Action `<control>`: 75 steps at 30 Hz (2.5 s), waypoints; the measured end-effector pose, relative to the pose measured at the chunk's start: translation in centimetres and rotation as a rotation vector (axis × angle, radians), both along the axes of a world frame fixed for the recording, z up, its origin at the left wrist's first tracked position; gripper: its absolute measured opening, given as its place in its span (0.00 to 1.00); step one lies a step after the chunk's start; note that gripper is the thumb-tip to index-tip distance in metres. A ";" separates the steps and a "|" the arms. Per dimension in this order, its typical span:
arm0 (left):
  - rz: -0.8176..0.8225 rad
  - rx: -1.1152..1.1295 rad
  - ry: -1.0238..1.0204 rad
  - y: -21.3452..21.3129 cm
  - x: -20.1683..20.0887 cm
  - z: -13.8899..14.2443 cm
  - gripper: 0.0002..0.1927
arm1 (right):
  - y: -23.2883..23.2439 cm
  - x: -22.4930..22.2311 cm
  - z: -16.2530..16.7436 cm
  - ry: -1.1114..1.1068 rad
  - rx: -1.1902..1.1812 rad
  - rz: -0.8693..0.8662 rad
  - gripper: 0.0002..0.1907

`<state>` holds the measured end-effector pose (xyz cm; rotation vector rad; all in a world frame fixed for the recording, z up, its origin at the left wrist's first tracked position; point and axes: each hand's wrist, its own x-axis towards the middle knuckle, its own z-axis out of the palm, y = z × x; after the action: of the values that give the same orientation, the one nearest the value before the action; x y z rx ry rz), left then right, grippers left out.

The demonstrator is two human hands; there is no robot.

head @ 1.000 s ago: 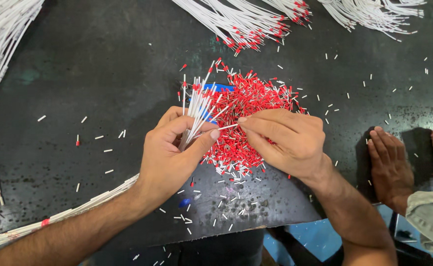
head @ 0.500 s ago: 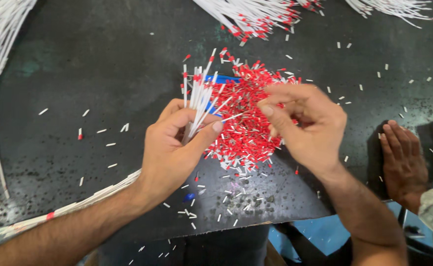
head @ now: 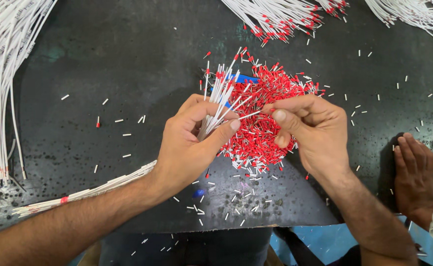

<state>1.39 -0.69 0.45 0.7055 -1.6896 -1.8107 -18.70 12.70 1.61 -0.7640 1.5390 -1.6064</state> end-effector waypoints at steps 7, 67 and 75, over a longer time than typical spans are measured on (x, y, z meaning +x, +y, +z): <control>-0.014 -0.035 -0.012 -0.1 0.0 0.0 0.05 | -0.1 0.2 0.2 -0.022 -0.016 0.010 0.07; -0.068 0.109 0.205 0.5 0.3 -1.1 0.07 | -2.5 0.0 3.6 1.501 0.123 0.353 0.08; -0.021 0.017 0.129 0.3 0.1 -1.0 0.05 | -1.2 0.3 2.9 1.119 0.138 0.109 0.08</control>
<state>1.51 -0.38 -0.52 0.5663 -1.6050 -1.8460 -18.41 11.55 4.52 -1.7995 2.2421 -0.9523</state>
